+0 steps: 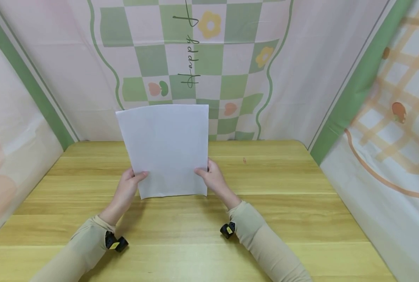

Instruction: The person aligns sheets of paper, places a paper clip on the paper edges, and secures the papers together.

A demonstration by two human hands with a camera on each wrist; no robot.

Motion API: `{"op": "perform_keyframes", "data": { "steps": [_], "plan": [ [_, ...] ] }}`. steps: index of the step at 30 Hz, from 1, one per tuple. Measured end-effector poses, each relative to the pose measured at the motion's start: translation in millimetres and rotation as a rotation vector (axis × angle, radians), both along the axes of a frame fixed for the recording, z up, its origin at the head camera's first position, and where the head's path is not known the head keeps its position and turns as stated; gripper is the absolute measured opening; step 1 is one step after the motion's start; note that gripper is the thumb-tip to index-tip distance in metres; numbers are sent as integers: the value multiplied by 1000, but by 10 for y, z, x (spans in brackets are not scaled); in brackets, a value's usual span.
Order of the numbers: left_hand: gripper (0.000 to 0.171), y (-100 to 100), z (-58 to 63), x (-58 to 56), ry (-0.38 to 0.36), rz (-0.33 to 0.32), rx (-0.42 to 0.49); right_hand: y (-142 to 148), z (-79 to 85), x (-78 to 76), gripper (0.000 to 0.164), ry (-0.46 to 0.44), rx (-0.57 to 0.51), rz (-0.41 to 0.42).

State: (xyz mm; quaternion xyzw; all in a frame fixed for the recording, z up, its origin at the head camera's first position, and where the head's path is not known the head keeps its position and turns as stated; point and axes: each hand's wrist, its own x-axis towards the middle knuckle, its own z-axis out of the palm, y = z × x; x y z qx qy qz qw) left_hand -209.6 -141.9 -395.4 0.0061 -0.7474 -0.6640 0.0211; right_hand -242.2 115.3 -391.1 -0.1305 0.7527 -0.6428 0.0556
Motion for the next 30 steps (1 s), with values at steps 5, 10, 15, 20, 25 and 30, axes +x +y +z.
{"op": "perform_keyframes", "data": {
  "steps": [5,10,15,20,25,30],
  "plan": [
    [42,0,31,20,10,-19,-2,4,39,20,50,3,-18,-4],
    [42,-3,55,29,-8,-20,7,2,73,31,51,-3,-25,-4],
    [41,11,87,26,-8,6,13,-13,95,34,50,-14,-23,-21],
    [41,14,96,30,-4,-3,30,-26,105,36,47,-17,-34,-30],
    [42,15,95,34,-6,-5,42,-43,131,52,46,-9,-42,-39],
    [43,20,121,43,1,9,46,-45,172,72,49,2,-42,-54]
  ]
}}
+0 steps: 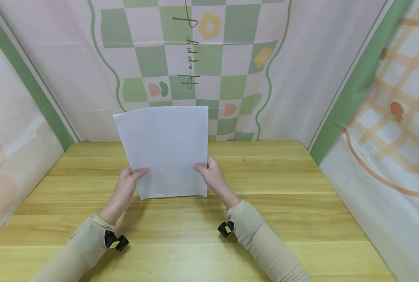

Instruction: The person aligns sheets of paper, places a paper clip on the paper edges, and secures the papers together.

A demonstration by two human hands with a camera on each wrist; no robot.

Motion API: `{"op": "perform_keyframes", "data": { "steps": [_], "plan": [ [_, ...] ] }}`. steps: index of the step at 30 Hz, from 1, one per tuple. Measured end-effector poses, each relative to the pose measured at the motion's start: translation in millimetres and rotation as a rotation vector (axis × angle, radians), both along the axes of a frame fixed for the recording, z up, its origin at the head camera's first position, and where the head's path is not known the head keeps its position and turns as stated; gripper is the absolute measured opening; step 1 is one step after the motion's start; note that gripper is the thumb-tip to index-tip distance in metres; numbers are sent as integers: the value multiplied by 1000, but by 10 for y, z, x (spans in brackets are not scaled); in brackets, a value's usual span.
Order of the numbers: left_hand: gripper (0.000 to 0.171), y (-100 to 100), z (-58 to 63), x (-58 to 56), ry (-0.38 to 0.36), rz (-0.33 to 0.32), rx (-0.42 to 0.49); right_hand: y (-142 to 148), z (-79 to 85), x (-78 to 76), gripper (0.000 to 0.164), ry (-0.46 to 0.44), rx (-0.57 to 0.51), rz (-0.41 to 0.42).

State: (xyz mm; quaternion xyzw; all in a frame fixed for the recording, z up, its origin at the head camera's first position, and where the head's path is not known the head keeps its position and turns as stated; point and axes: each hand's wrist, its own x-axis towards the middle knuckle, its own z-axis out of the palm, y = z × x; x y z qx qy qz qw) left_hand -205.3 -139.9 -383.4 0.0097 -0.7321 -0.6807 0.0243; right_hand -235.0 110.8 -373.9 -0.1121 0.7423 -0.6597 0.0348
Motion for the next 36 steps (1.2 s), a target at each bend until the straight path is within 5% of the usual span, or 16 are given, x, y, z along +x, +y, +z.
{"op": "perform_keyframes", "data": {
  "steps": [36],
  "plan": [
    [43,0,167,6,26,0,16,-11,179,44,48,27,-18,2]
  ]
}}
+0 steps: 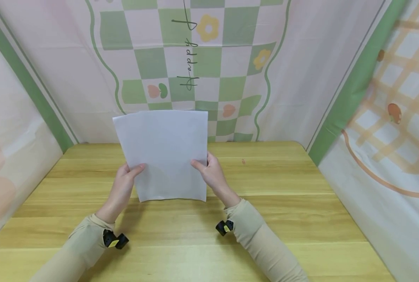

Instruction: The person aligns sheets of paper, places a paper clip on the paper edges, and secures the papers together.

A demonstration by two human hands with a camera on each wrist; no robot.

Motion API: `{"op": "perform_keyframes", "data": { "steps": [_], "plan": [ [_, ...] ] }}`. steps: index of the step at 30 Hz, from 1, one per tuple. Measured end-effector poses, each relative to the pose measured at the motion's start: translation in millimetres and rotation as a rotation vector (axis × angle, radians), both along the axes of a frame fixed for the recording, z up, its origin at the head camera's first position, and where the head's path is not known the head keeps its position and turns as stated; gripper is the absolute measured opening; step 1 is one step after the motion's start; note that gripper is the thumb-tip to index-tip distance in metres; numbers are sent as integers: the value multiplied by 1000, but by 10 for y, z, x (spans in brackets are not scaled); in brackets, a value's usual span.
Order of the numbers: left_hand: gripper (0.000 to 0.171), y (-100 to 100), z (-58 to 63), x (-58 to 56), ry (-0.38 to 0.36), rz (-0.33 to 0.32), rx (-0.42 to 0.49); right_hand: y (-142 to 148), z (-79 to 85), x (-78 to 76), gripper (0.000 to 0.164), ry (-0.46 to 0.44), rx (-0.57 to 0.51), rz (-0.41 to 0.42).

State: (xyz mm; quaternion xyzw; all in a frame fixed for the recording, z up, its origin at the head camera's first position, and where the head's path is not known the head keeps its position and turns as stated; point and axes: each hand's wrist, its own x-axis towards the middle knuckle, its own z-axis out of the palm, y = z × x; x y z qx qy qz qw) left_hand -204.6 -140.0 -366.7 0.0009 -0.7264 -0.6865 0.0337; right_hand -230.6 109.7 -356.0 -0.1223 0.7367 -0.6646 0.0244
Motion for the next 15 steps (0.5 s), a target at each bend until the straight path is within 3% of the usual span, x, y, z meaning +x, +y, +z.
{"op": "perform_keyframes", "data": {
  "steps": [15],
  "plan": [
    [39,8,101,-41,25,44,31,-14,161,-26,46,7,-8,-9]
  ]
}}
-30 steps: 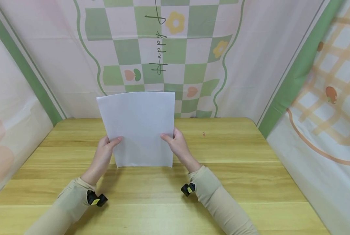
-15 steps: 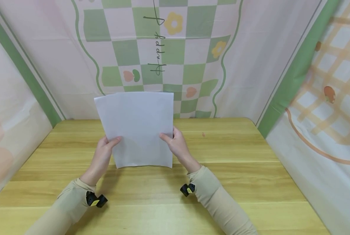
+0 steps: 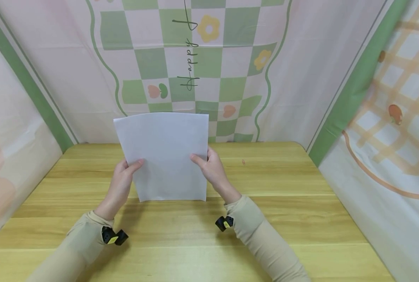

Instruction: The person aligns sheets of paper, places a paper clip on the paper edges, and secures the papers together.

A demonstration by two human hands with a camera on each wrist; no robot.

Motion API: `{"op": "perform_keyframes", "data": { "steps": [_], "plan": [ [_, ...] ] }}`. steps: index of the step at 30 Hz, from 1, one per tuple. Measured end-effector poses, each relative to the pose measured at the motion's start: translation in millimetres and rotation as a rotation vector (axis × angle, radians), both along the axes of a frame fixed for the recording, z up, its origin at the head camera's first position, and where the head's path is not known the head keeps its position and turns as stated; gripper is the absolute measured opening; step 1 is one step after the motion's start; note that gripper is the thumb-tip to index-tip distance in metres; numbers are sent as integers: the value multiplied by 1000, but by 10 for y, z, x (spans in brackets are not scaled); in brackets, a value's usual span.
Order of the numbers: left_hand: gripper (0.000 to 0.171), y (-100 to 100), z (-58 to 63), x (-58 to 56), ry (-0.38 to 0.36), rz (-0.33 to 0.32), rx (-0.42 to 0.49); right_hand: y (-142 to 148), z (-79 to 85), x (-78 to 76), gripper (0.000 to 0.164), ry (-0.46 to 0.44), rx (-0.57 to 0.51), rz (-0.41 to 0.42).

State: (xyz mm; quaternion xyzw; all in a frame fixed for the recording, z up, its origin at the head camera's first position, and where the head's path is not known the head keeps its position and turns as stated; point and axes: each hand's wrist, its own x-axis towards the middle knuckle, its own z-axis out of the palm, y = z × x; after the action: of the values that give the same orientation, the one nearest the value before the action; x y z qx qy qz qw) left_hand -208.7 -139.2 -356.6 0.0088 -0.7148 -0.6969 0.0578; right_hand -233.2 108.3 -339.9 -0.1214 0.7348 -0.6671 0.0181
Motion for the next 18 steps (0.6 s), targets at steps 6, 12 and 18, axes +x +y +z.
{"op": "perform_keyframes", "data": {
  "steps": [6,12,18],
  "plan": [
    [40,13,23,3,-3,-5,7,-15,34,1,46,8,-4,10],
    [41,14,45,27,-11,-7,12,-21,67,24,46,10,-7,6],
    [39,6,59,44,2,2,9,-13,94,48,48,11,0,-1]
  ]
}}
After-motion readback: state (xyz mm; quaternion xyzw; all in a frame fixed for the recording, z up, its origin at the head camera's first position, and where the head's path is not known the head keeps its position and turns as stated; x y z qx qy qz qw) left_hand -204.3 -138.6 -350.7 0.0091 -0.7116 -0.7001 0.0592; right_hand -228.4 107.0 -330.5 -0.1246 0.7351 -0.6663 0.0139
